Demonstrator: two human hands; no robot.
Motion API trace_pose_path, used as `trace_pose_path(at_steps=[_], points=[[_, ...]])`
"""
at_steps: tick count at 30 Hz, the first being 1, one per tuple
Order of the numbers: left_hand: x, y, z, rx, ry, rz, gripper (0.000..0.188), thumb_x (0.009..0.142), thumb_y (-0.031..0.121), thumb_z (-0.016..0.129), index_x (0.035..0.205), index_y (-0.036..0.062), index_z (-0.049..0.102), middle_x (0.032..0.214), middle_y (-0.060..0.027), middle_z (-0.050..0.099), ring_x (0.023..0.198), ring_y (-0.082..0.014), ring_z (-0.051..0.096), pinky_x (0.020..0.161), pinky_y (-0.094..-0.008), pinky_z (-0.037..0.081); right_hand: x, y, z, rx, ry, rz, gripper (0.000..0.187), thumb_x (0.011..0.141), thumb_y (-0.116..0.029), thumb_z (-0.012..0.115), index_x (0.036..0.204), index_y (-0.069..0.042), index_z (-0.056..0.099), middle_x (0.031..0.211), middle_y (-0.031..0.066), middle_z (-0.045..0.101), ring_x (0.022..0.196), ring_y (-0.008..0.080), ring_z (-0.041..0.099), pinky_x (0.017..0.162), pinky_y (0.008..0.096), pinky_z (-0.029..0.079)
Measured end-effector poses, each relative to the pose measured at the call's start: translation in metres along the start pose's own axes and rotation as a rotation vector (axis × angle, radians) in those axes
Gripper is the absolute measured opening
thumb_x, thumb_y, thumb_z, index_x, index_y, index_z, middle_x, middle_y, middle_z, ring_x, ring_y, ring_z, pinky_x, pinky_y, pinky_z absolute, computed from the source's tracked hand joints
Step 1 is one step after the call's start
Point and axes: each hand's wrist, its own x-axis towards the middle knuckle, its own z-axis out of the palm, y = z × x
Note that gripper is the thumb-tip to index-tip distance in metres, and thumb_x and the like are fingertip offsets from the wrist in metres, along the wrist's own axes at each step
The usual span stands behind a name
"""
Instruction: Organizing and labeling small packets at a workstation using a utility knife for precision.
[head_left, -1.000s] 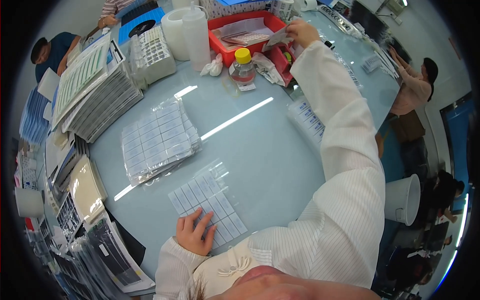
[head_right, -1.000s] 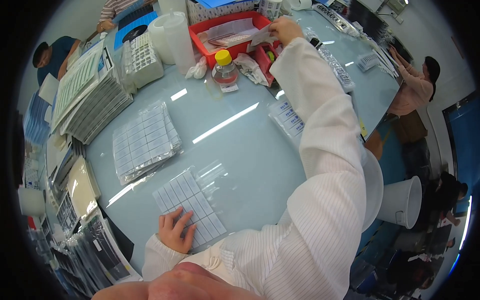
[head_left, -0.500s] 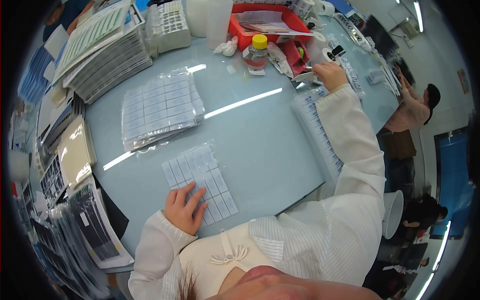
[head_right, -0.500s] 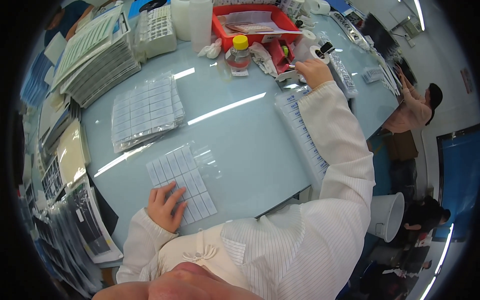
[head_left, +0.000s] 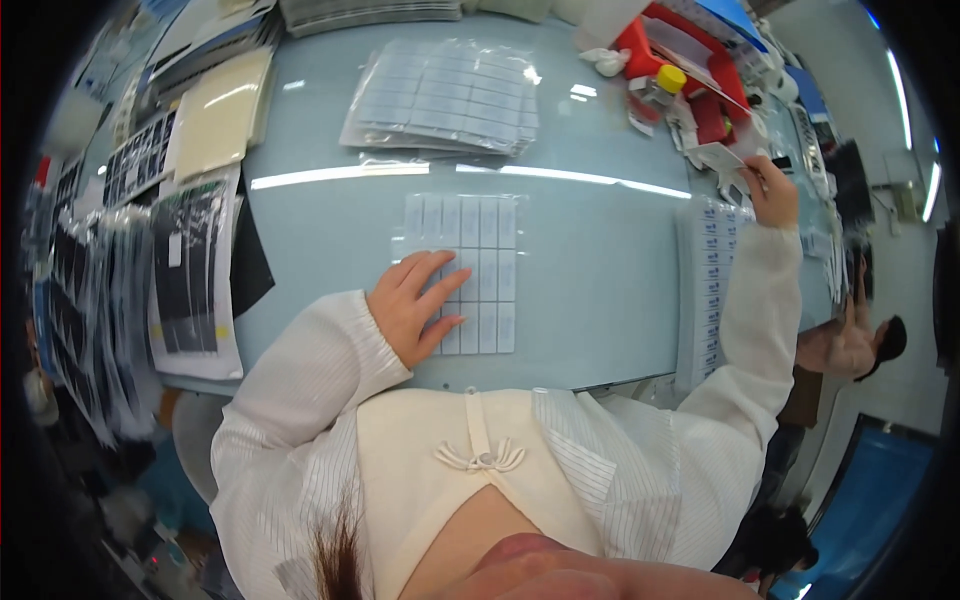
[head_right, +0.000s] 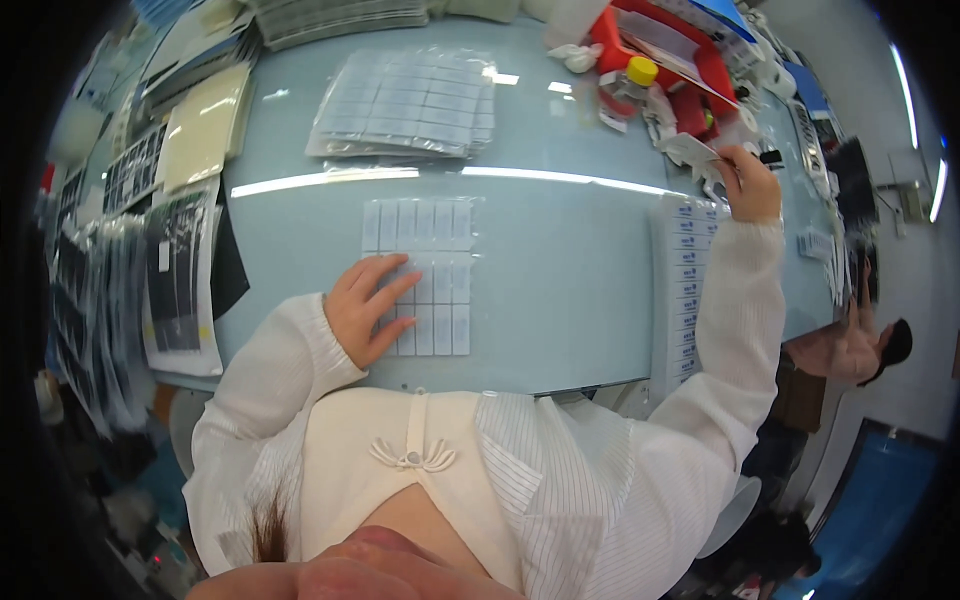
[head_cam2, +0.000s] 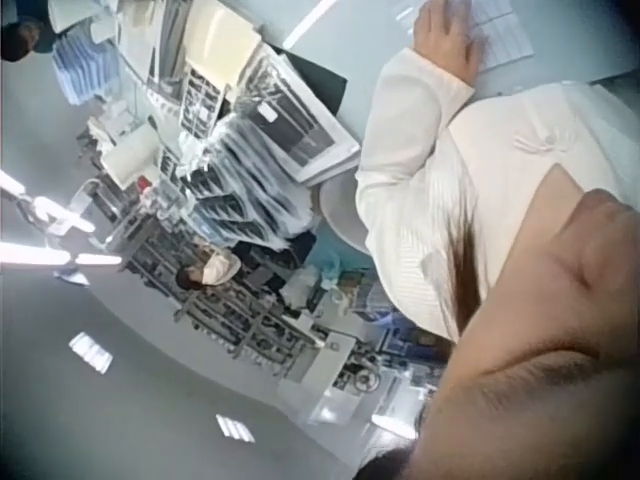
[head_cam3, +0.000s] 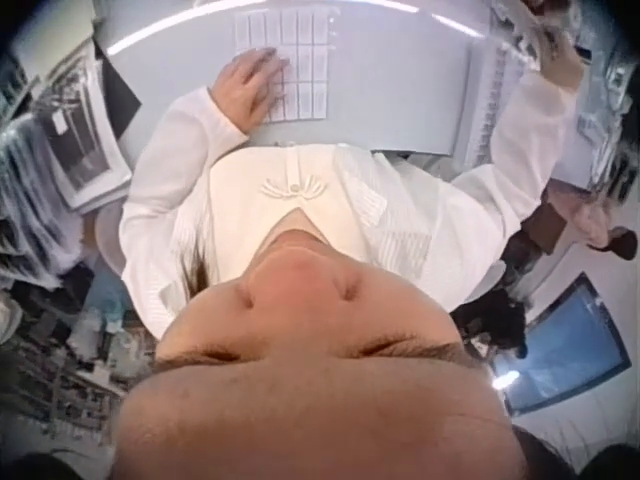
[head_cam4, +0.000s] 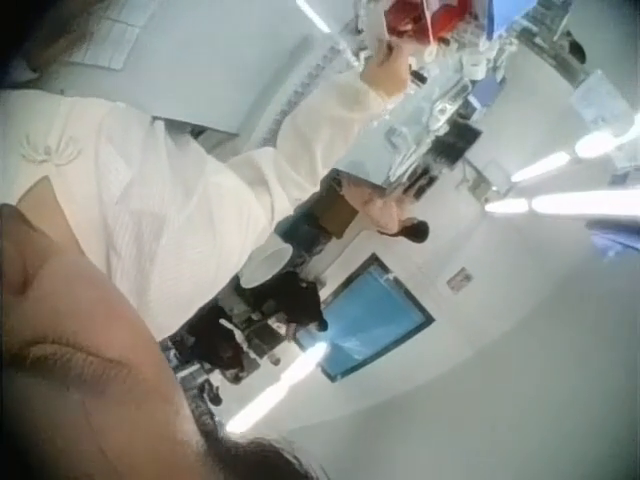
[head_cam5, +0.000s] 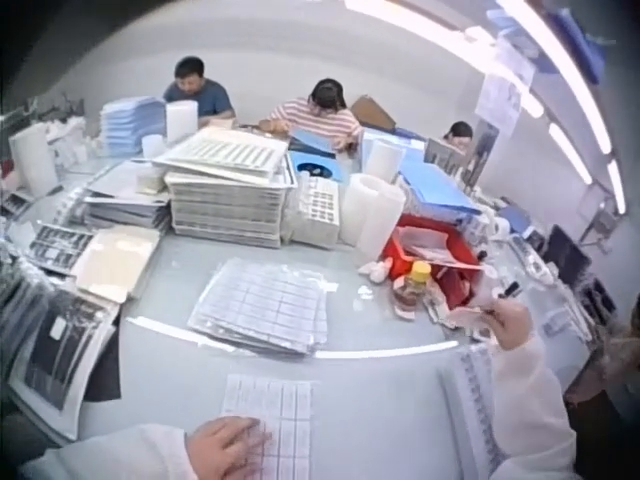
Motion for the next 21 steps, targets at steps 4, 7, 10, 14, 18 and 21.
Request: trace_pose_path(at_steps=[4,7,10,14,18,21], points=[[-0.01,-0.003,-0.007,0.18,0.023,-0.017,0.054,0.085,0.03,0.067,0.132,0.0076,0.05,0.143,-0.0217,0.038,0.133,-0.0386,0.037,0.108,-0.0479,0.033,-0.017,-0.112,0.005,0.833,0.043,0.129,0.019,0.088,-0.002,0.066,0.106,0.001,0.063,0.091,0.0025,0.067,0.082,0.008,0.062,0.074,0.0198,0.047],[-0.019,0.001,-0.003,0.187,-0.029,-0.119,0.057,0.086,0.034,0.066,0.133,0.0061,0.05,0.148,-0.0234,0.032,0.137,-0.0383,0.031,0.111,-0.0504,0.027,-0.031,-0.194,0.024,1.151,-0.152,0.223,0.019,0.088,-0.001,0.065,0.107,0.003,0.062,0.091,0.0028,0.067,0.082,0.0072,0.062,0.074,0.0189,0.047],[-0.031,0.005,0.003,0.16,0.015,-0.126,0.061,0.077,0.02,0.074,0.131,0.004,0.049,0.15,-0.0241,0.027,0.134,-0.043,0.034,0.109,-0.0475,0.032,-0.024,-0.255,0.055,1.142,-0.324,0.114,0.019,0.089,-0.003,0.063,0.107,0.004,0.062,0.091,0.0048,0.068,0.082,0.0079,0.062,0.074,0.0198,0.047],[-0.055,-0.005,-0.011,0.081,0.276,-0.149,0.039,0.079,0.016,0.072,0.113,0.0008,0.061,0.124,-0.0224,0.054,0.113,-0.0378,0.054,0.095,-0.0414,0.044,-0.008,-0.312,0.097,1.225,-0.488,0.104,0.02,0.09,-0.006,0.061,0.107,0.004,0.062,0.092,0.0066,0.068,0.085,0.01,0.061,0.077,0.0232,0.048],[-0.093,-0.013,-0.041,0.086,0.545,-0.297,0.015,0.079,0.01,0.07,0.09,0.0006,0.068,0.092,-0.0149,0.067,0.087,-0.0329,0.063,0.077,-0.0394,0.05,-0.002,-0.361,0.131,1.079,-0.613,-0.006,0.02,0.089,-0.007,0.061,0.107,0.003,0.065,0.093,0.0078,0.069,0.086,0.0124,0.062,0.08,0.0261,0.049],[-0.109,-0.014,-0.047,0.123,0.645,-0.389,0.015,0.078,0.008,0.07,0.092,0.0008,0.068,0.095,-0.0164,0.067,0.088,-0.0325,0.063,0.076,-0.0385,0.05,-0.007,-0.395,0.144,1.057,-0.707,-0.199,0.022,0.088,-0.008,0.063,0.107,0.001,0.066,0.093,0.0109,0.069,0.084,0.0154,0.064,0.08,0.0286,0.051]])
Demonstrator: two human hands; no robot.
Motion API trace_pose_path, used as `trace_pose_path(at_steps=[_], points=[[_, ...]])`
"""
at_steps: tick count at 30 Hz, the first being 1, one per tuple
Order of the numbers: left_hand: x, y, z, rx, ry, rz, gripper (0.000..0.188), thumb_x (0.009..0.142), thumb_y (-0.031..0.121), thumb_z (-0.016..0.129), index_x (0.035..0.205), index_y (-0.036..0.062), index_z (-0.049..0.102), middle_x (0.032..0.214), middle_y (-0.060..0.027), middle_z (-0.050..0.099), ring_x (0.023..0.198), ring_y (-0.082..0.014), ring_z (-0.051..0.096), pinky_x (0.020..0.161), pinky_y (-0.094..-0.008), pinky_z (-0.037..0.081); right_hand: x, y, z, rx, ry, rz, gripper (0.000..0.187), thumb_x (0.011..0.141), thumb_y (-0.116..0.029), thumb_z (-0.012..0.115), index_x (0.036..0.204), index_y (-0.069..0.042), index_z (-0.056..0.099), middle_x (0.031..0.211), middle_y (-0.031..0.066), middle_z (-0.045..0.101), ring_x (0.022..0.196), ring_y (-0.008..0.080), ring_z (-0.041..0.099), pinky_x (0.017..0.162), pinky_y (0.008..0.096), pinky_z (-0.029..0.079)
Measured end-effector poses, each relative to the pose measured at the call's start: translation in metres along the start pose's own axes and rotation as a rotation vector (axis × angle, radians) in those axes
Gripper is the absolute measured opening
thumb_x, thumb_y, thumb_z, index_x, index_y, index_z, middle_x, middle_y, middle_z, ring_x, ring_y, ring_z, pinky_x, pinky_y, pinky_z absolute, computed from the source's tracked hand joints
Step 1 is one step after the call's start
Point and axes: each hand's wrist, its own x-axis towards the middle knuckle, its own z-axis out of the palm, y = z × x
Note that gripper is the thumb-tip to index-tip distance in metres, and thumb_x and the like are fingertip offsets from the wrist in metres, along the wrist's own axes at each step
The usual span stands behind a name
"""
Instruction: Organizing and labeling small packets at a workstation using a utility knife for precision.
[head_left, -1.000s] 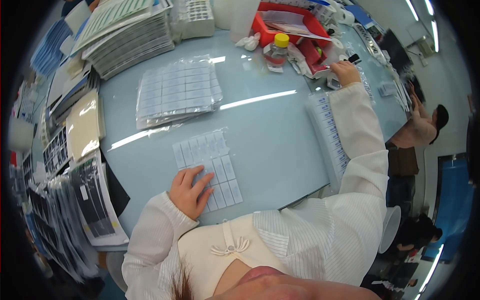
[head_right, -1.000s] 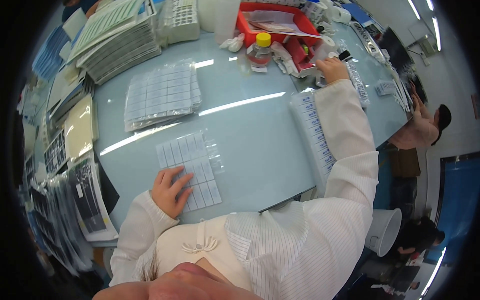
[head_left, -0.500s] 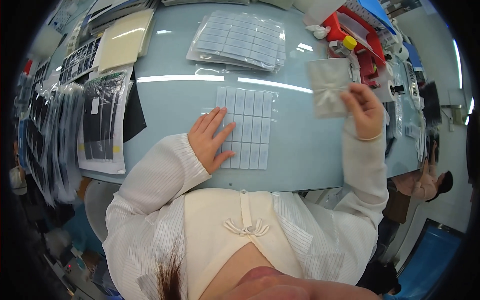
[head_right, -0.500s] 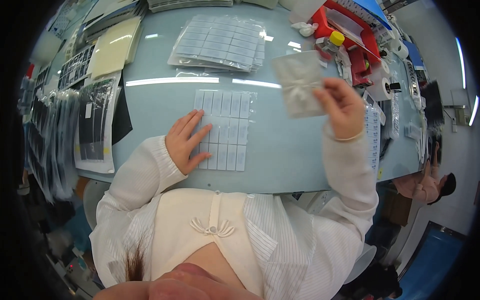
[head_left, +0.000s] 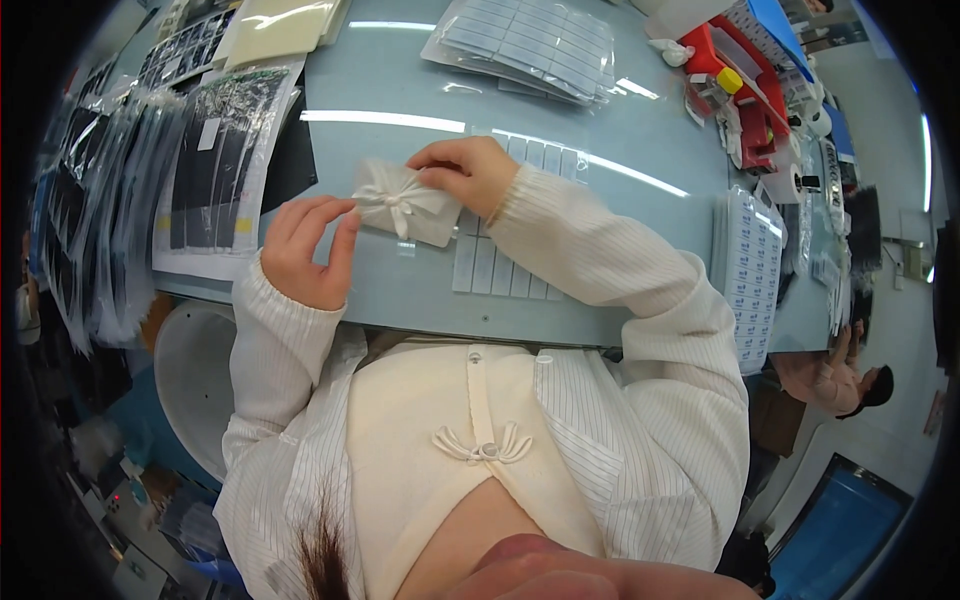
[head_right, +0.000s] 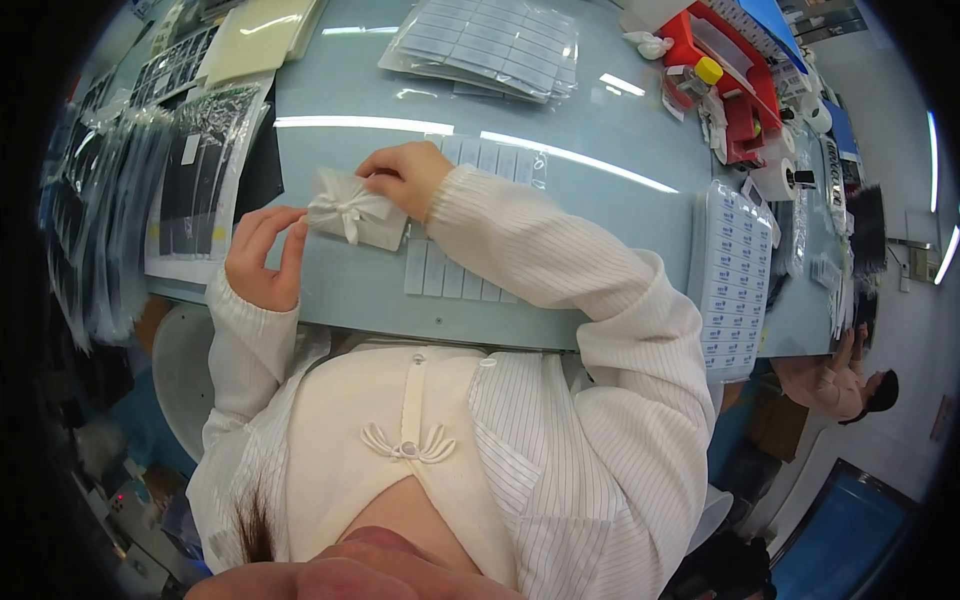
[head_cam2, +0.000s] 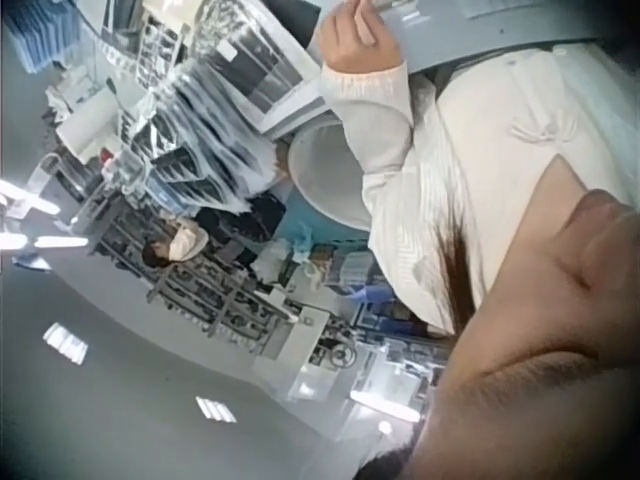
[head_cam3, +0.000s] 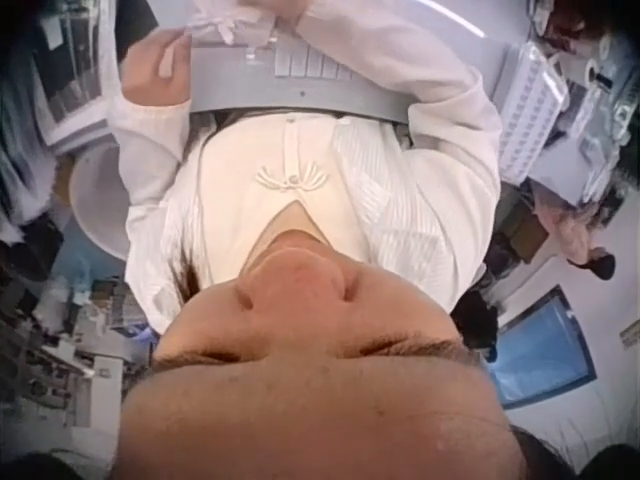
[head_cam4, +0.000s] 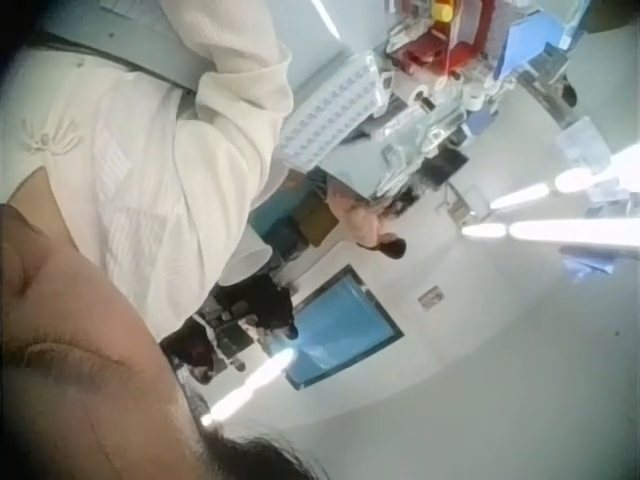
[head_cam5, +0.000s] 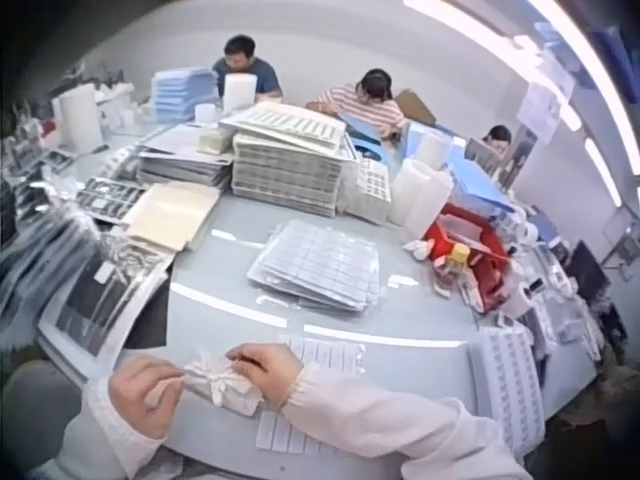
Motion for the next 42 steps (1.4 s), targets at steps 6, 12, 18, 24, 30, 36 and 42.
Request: trace_pose_path(at_steps=[6,12,18,24,30,36,42], points=[[-0.011,0.01,0.017,-0.044,-0.156,0.208,0.032,0.077,0.008,0.071,0.108,0.003,0.066,0.116,-0.0191,0.062,0.107,-0.0379,0.058,0.091,-0.0425,0.047,-0.021,-0.001,-0.037,-0.145,0.235,-0.217,0.025,0.082,-0.01,0.071,0.106,-0.002,0.068,0.1,0.0124,0.07,0.091,0.0185,0.066,0.078,0.029,0.053],[-0.007,0.004,0.035,0.132,-0.342,0.234,0.047,0.078,0.014,0.072,0.123,0.0092,0.061,0.137,-0.0205,0.048,0.126,-0.0401,0.045,0.104,-0.0496,0.036,-0.104,0.04,-0.091,-0.539,0.202,-0.061,0.052,0.074,-0.028,0.08,0.119,-0.006,0.063,0.125,0.0127,0.061,0.116,0.0273,0.056,0.094,0.0381,0.047],[0.0,-0.015,0.032,0.199,-0.377,0.268,0.045,0.079,0.017,0.071,0.122,0.0107,0.062,0.133,-0.0153,0.054,0.121,-0.0373,0.05,0.1,-0.0469,0.039,-0.139,0.068,-0.073,-0.758,0.123,-0.046,0.094,0.069,-0.053,0.075,0.143,-0.008,0.04,0.152,0.0133,0.031,0.142,0.0343,0.023,0.114,0.0454,0.025],[0.015,-0.012,0.031,0.367,-0.288,0.163,0.048,0.079,0.021,0.073,0.124,0.0115,0.061,0.132,-0.0156,0.054,0.117,-0.0356,0.053,0.094,-0.0448,0.045,-0.139,0.068,-0.074,-0.778,0.145,-0.118,0.092,0.071,-0.055,0.073,0.143,-0.006,0.04,0.153,0.0135,0.031,0.142,0.0349,0.023,0.113,0.0457,0.025],[0.031,0.009,-0.01,0.125,-0.331,-0.051,0.046,0.077,0.015,0.076,0.12,0.0069,0.062,0.127,-0.0202,0.057,0.11,-0.0346,0.059,0.087,-0.0386,0.051,-0.132,0.065,-0.077,-0.714,0.192,-0.213,0.089,0.069,-0.053,0.075,0.139,-0.004,0.045,0.15,0.0144,0.036,0.14,0.0369,0.028,0.111,0.0481,0.027],[0.132,-0.076,-0.042,0.39,-0.174,0.259,0.037,0.085,0.017,0.07,0.119,0.0071,0.062,0.121,-0.0146,0.061,0.111,-0.0318,0.058,0.095,-0.0369,0.048,-0.129,0.068,-0.08,-0.679,0.227,-0.251,0.082,0.068,-0.054,0.076,0.132,-0.006,0.053,0.146,0.0141,0.041,0.139,0.0369,0.029,0.11,0.0486,0.03],[0.194,-0.151,-0.005,0.599,-0.212,-0.056,0.057,0.083,0.012,0.071,0.136,0.0184,0.05,0.138,-0.0126,0.048,0.122,-0.0318,0.052,0.099,-0.0375,0.047,-0.137,0.073,-0.088,-0.474,0.414,-0.277,0.054,0.075,-0.046,0.075,0.109,-0.005,0.066,0.131,0.013,0.056,0.133,0.0361,0.038,0.105,0.0478,0.036]])
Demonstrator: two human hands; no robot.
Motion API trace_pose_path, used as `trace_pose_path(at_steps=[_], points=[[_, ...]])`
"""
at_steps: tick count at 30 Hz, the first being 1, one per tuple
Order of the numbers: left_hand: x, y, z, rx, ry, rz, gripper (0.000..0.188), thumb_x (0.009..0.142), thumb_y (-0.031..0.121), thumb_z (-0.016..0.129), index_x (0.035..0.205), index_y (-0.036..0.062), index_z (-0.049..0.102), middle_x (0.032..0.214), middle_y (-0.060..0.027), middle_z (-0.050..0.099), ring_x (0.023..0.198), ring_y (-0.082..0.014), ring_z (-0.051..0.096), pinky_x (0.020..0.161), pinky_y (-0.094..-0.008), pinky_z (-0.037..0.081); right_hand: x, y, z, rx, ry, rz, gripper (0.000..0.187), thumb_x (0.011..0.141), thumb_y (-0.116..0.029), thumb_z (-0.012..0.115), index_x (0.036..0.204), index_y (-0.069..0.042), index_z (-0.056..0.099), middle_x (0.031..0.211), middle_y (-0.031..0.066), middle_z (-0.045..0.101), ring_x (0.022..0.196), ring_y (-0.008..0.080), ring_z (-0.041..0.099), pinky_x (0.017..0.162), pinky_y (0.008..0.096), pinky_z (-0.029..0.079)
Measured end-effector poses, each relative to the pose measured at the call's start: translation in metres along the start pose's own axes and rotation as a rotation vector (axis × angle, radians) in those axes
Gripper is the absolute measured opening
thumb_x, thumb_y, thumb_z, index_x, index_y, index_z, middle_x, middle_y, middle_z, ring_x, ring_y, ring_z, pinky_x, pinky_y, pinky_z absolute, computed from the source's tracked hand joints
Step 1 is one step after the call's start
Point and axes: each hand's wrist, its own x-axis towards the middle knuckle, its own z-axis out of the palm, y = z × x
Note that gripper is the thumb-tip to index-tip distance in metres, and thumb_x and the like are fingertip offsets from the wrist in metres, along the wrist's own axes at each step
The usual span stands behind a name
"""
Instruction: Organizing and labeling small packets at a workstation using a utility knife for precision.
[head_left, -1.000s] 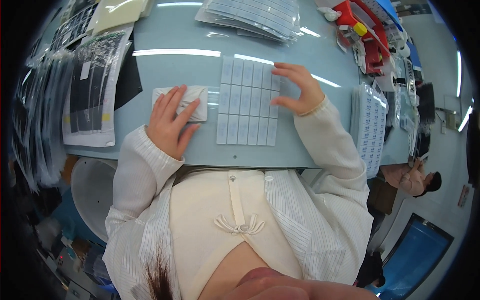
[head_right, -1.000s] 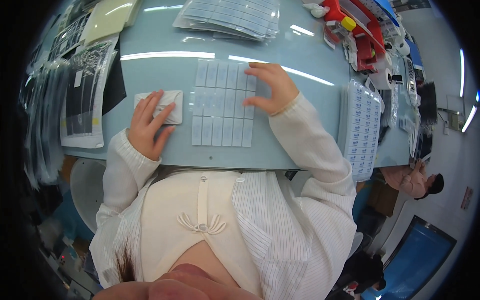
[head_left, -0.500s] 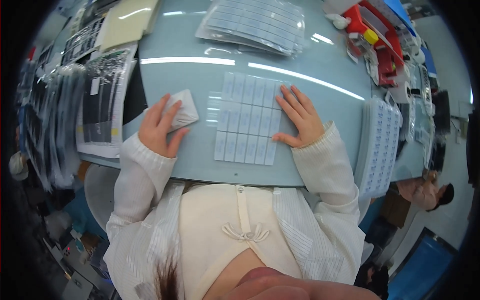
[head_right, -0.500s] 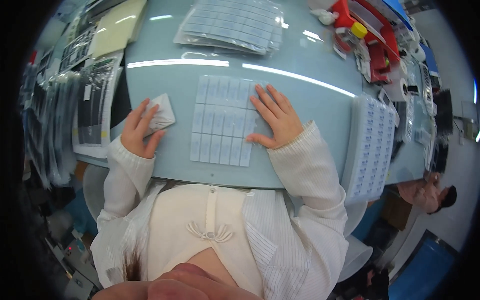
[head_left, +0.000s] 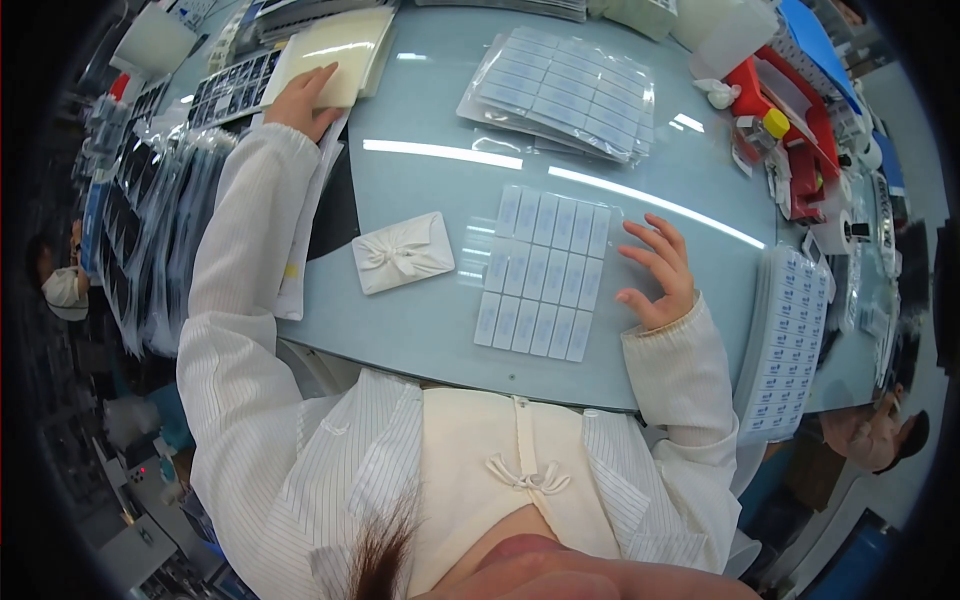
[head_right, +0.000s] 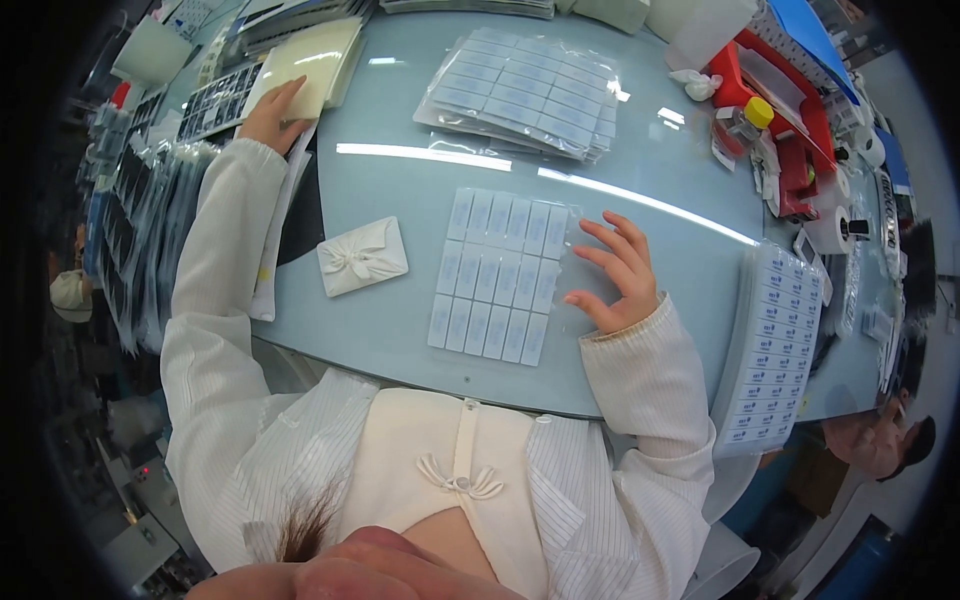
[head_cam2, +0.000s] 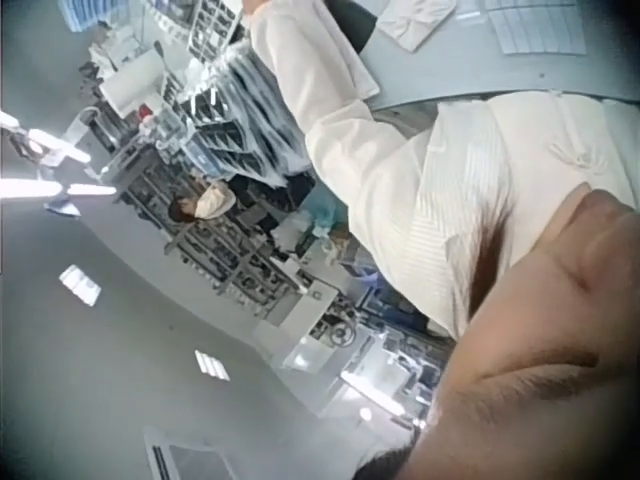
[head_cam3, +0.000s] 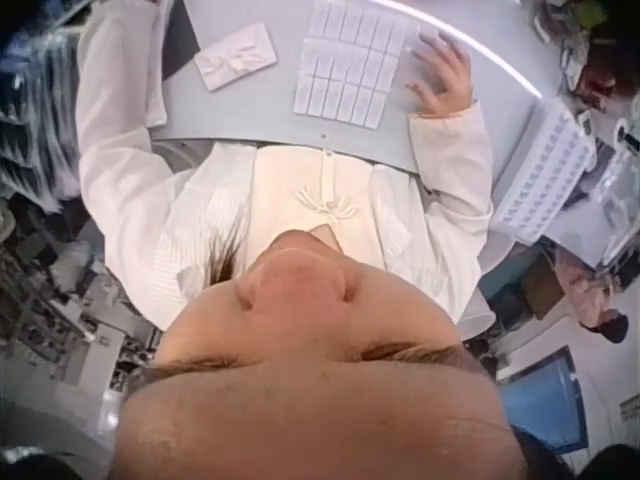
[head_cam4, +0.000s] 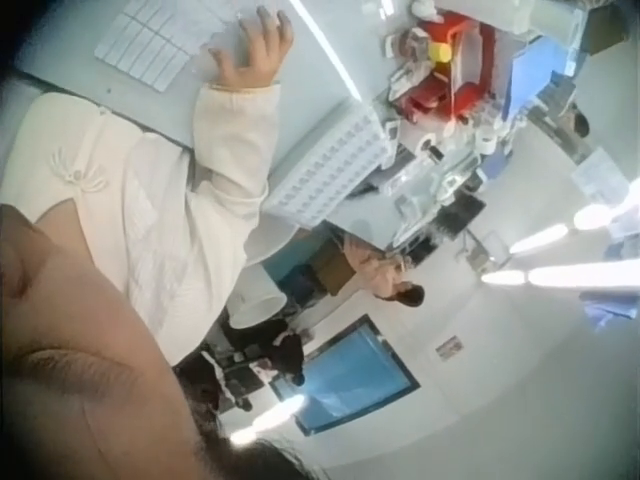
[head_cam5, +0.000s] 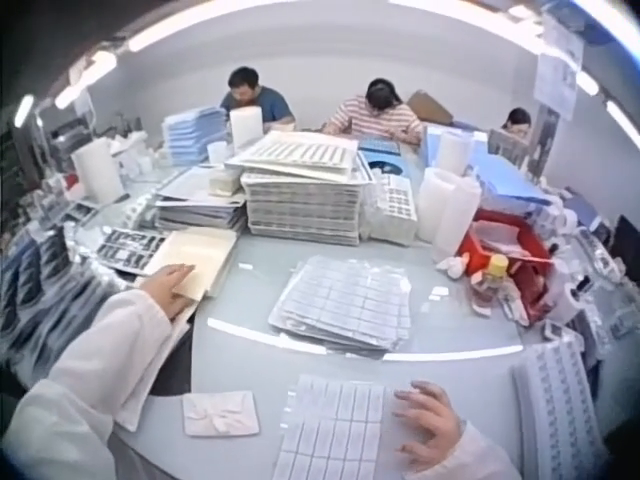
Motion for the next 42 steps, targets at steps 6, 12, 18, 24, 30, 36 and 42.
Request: trace_pose_path(at_steps=[6,12,18,24,30,36,42], points=[[0.0,-0.013,-0.008,0.134,-0.056,0.072,0.037,0.084,0.009,0.069,0.119,0.0169,0.064,0.112,-0.0107,0.067,0.103,-0.0282,0.063,0.09,-0.0364,0.051,-0.002,0.0,-0.002,0.0,0.14,0.036,0.03,0.082,-0.032,0.071,0.093,-0.004,0.069,0.107,0.01,0.069,0.116,0.033,0.053,0.096,0.0437,0.044],[-0.011,0.01,-0.057,-0.044,0.347,0.081,0.018,0.086,0.01,0.066,0.104,0.012,0.071,0.096,-0.0097,0.071,0.081,-0.0256,0.069,0.069,-0.032,0.054,0.006,-0.008,-0.001,0.012,0.238,-0.02,0.025,0.084,-0.028,0.07,0.088,-0.003,0.069,0.096,0.0101,0.071,0.104,0.0301,0.059,0.089,0.0398,0.048],[-0.096,0.131,-0.107,-0.185,0.396,0.765,0.027,0.074,-0.006,0.067,0.101,-0.0046,0.068,0.095,-0.0159,0.069,0.086,-0.0292,0.068,0.074,-0.0336,0.056,0.025,-0.048,0.005,1.104,-0.088,0.237,0.057,0.092,-0.045,0.059,0.119,0.005,0.056,0.111,0.018,0.066,0.102,0.0265,0.063,0.087,0.0362,0.05],[-0.151,0.206,-0.069,-0.396,0.076,1.116,0.03,0.078,0.012,0.069,0.106,0.0024,0.068,0.105,-0.0165,0.067,0.096,-0.0287,0.067,0.09,-0.0405,0.051,0.04,-0.062,0.028,1.371,-0.121,0.46,0.056,0.097,-0.027,0.055,0.139,0.004,0.034,0.12,0.0221,0.061,0.098,0.0267,0.066,0.084,0.0348,0.053],[-0.134,0.153,-0.051,-0.68,-0.069,0.656,0.037,0.074,0.023,0.078,0.104,0.0031,0.069,0.104,-0.0111,0.068,0.099,-0.0336,0.065,0.092,-0.0449,0.049,0.028,-0.044,0.026,1.178,-0.284,0.818,0.038,0.089,-0.01,0.065,0.122,0.003,0.051,0.099,0.0163,0.067,0.087,0.0214,0.067,0.074,0.0321,0.055],[-0.144,0.178,-0.015,-0.557,-0.224,0.61,0.053,0.076,0.025,0.076,0.124,0.0095,0.06,0.138,-0.0162,0.049,0.13,-0.0356,0.042,0.107,-0.0503,0.035,0.022,-0.056,0.027,0.641,-0.215,0.953,0.031,0.08,-0.009,0.076,0.102,0.001,0.055,0.075,0.0046,0.062,0.061,0.0104,0.061,0.054,0.0241,0.049],[-0.141,0.192,-0.004,-0.4,-0.318,0.629,0.065,0.075,0.032,0.076,0.133,0.015,0.052,0.149,-0.0141,0.035,0.14,-0.0364,0.028,0.113,-0.0526,0.026,0.014,-0.053,0.024,0.464,-0.166,0.844,0.029,0.079,-0.009,0.077,0.097,0.0,0.057,0.069,0.0008,0.058,0.053,0.0057,0.052,0.049,0.0201,0.043]])
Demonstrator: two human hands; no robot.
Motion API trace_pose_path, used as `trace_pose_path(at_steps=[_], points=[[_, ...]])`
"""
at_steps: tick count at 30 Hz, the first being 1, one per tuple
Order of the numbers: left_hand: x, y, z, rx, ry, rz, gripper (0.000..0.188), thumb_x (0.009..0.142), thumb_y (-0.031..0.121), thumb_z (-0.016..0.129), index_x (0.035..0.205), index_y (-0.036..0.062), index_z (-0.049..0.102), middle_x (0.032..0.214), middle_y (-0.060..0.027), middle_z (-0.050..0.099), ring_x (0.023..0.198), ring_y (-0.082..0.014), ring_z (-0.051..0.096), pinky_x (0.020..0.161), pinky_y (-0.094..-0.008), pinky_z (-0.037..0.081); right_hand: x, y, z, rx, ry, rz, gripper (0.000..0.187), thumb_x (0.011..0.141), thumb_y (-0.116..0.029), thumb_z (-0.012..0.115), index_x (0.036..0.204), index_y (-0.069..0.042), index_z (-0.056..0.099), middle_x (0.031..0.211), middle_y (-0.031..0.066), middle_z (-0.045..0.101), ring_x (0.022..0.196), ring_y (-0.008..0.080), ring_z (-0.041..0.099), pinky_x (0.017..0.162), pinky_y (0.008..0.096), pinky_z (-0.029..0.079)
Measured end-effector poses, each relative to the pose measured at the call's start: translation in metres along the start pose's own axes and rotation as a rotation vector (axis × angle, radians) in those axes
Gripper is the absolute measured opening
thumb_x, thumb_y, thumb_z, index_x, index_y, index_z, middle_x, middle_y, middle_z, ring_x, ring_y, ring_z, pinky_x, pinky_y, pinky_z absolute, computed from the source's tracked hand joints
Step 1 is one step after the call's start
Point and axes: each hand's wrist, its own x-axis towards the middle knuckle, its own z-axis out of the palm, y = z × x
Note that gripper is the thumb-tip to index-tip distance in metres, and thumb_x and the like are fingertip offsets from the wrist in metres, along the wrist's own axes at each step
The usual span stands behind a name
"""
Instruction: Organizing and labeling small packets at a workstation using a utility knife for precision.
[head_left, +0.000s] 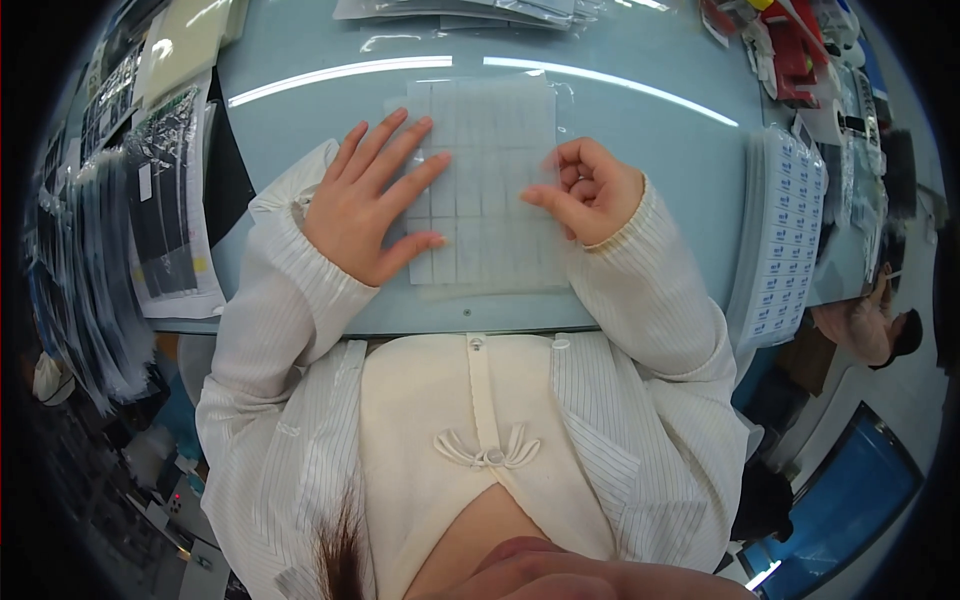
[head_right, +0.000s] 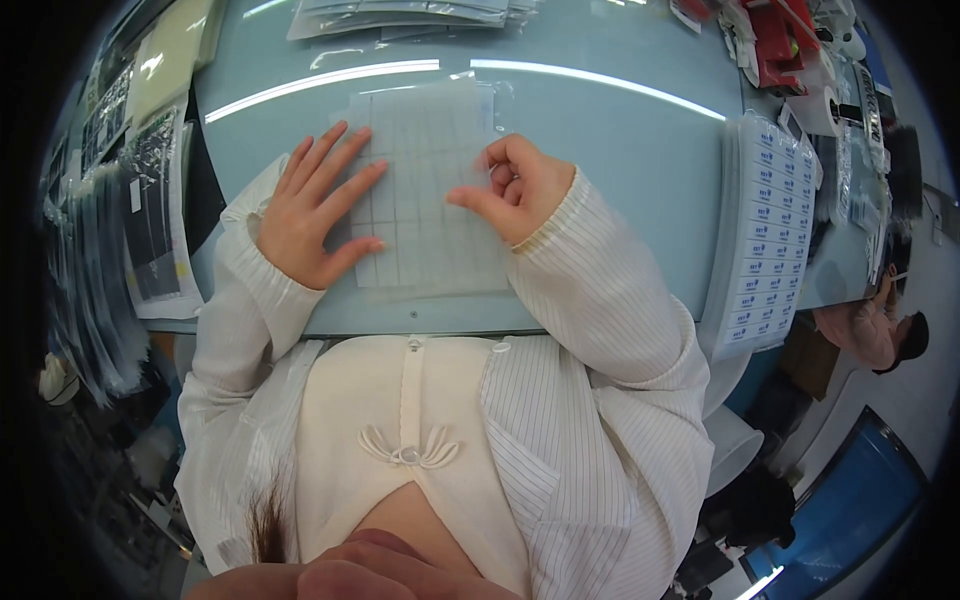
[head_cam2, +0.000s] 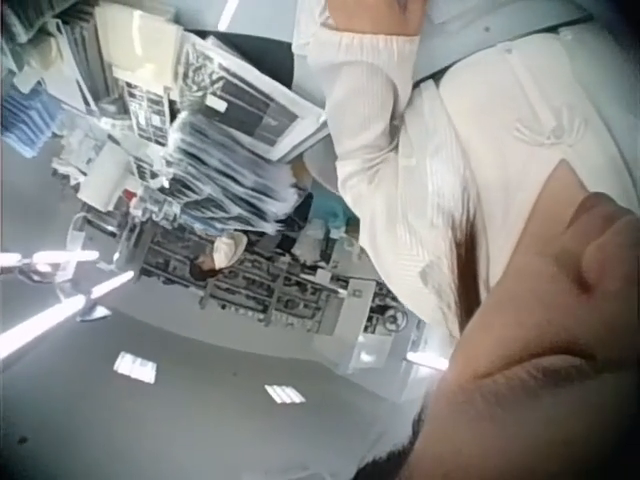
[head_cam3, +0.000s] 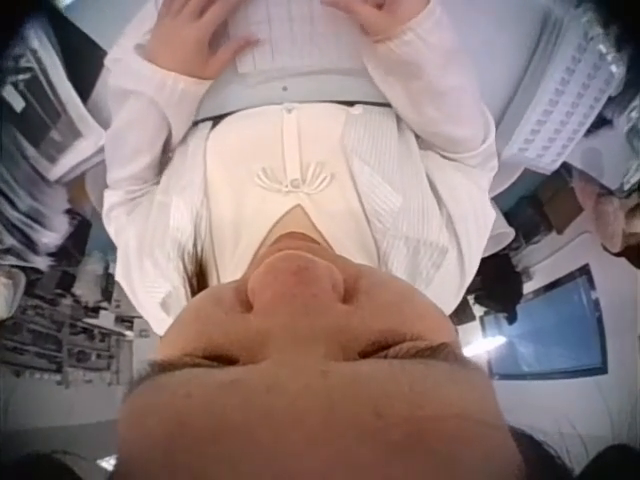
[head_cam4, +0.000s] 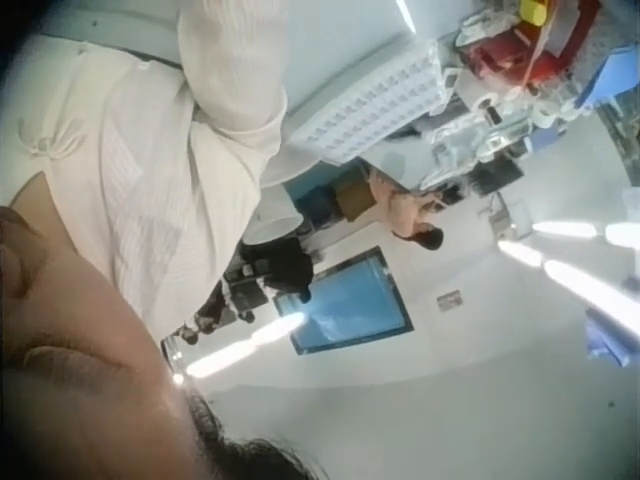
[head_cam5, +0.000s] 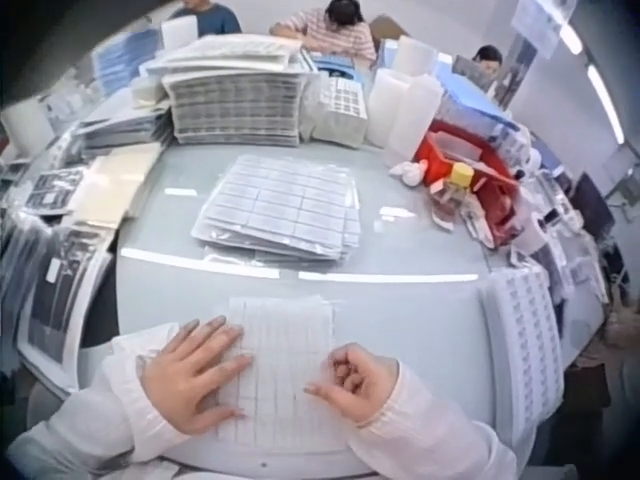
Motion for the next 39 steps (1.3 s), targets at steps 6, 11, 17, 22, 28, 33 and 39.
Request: trace_pose_path(at_steps=[6,11,17,22,28,33,39], points=[[0.009,-0.012,-0.001,-0.004,-0.04,0.032,0.063,0.073,0.029,0.078,0.13,0.0163,0.055,0.15,-0.0115,0.036,0.14,-0.0344,0.029,0.113,-0.0506,0.028,0.001,0.014,-0.012,-0.242,0.015,-0.176,0.026,0.074,-0.009,0.081,0.09,-0.002,0.062,0.064,-0.0026,0.054,0.051,0.0051,0.042,0.05,0.0192,0.038],[0.012,-0.014,-0.002,-0.065,-0.045,-0.003,0.059,0.071,0.025,0.08,0.126,0.0162,0.06,0.148,-0.0105,0.04,0.137,-0.0336,0.035,0.11,-0.0487,0.034,0.0,0.012,-0.014,-0.346,0.06,-0.142,0.026,0.071,-0.012,0.084,0.084,-0.003,0.064,0.057,-0.0034,0.049,0.051,0.0056,0.041,0.05,0.02,0.037],[0.011,-0.013,-0.001,-0.049,0.015,0.02,0.058,0.068,0.028,0.081,0.121,0.0147,0.063,0.142,-0.0121,0.047,0.132,-0.034,0.042,0.108,-0.048,0.036,0.004,0.013,-0.017,-0.315,0.045,-0.193,0.027,0.069,-0.012,0.086,0.083,-0.003,0.064,0.057,-0.0029,0.049,0.05,0.0058,0.041,0.049,0.0197,0.037],[0.011,-0.011,-0.003,0.009,0.071,0.07,0.054,0.064,0.028,0.083,0.112,0.01,0.066,0.132,-0.0149,0.056,0.123,-0.0341,0.05,0.104,-0.0473,0.039,0.005,0.017,-0.018,-0.253,0.035,-0.168,0.026,0.069,-0.007,0.085,0.083,-0.002,0.064,0.058,-0.0027,0.052,0.051,0.0053,0.043,0.049,0.0188,0.038],[0.011,-0.01,-0.003,0.019,0.072,0.068,0.053,0.064,0.027,0.083,0.11,0.0093,0.067,0.129,-0.0138,0.059,0.121,-0.0329,0.053,0.102,-0.0469,0.04,0.005,0.018,-0.019,-0.257,0.03,-0.226,0.026,0.07,-0.007,0.085,0.083,-0.002,0.064,0.059,-0.0027,0.052,0.051,0.005,0.042,0.049,0.0186,0.038],[0.011,-0.012,-0.004,-0.014,0.071,0.069,0.055,0.062,0.025,0.083,0.112,0.0093,0.067,0.129,-0.014,0.058,0.122,-0.0338,0.052,0.103,-0.048,0.039,0.006,0.019,-0.02,-0.281,0.013,-0.237,0.026,0.07,-0.008,0.085,0.083,-0.002,0.063,0.059,-0.0026,0.052,0.051,0.0053,0.042,0.049,0.0187,0.038],[0.011,-0.013,-0.004,-0.018,0.056,0.067,0.057,0.062,0.024,0.083,0.114,0.0098,0.067,0.131,-0.0144,0.058,0.124,-0.0351,0.051,0.104,-0.0494,0.038,0.006,0.019,-0.019,-0.284,0.017,-0.242,0.027,0.069,-0.009,0.085,0.084,-0.002,0.063,0.058,-0.0024,0.051,0.051,0.0058,0.042,0.049,0.0191,0.038]])
